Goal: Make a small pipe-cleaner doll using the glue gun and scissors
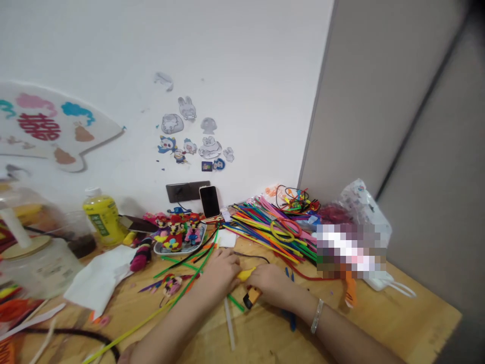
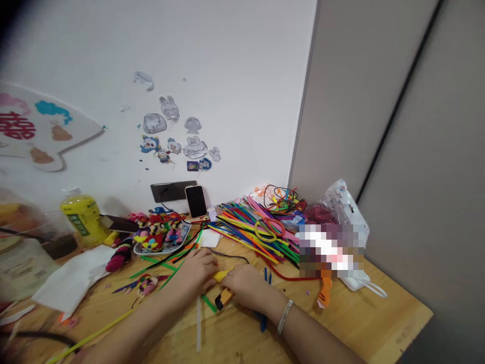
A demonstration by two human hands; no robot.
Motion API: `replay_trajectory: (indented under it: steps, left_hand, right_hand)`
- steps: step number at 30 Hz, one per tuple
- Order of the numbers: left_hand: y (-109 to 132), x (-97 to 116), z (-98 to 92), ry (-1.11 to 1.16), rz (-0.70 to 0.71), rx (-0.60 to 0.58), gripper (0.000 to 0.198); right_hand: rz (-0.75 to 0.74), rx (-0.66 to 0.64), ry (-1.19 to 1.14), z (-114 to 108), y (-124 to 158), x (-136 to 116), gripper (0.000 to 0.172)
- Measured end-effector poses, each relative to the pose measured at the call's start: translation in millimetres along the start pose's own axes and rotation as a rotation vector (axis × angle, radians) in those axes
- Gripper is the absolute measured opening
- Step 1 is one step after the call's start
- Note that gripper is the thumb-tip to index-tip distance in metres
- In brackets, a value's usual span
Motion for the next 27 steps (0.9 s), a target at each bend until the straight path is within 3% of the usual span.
replay_trajectory:
  steps: [11,14,20,27]
  left_hand:
    - [1.9,6.5,-3.1,-0.038,-0.109,0.008,0.013]
    - [2.9,6.8,-4.0,-0.022,-0.113,0.008,0.011]
    - [4.5,5.7,-3.9,0.008,-0.117,0.027,0.011]
    - [6.0,4.9,-1.0,0.044,-0.114,0.067,0.007]
  right_hand:
    - [-0.045,-0.107,0.144,-4.5,4.2,0.2,0.021]
    - [-0.047,-0.081,0.102,-9.4,3.7,-1.9,0.018]
    - [-0.01,0.125,0.157,-23.6,-5.3,3.8,0.015]
    - [-0.046,0.127,0.147,-16.4,-9.1,4.3,0.019]
Point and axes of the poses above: each hand's wrist, its own y-axis away from the middle knuckle, its own z-axis out of the palm, x = y × z, the point moved 6 cm from there along -y, towards the middle knuckle, and after that the axes turned 8 degrees about x, right-handed, at the moved point
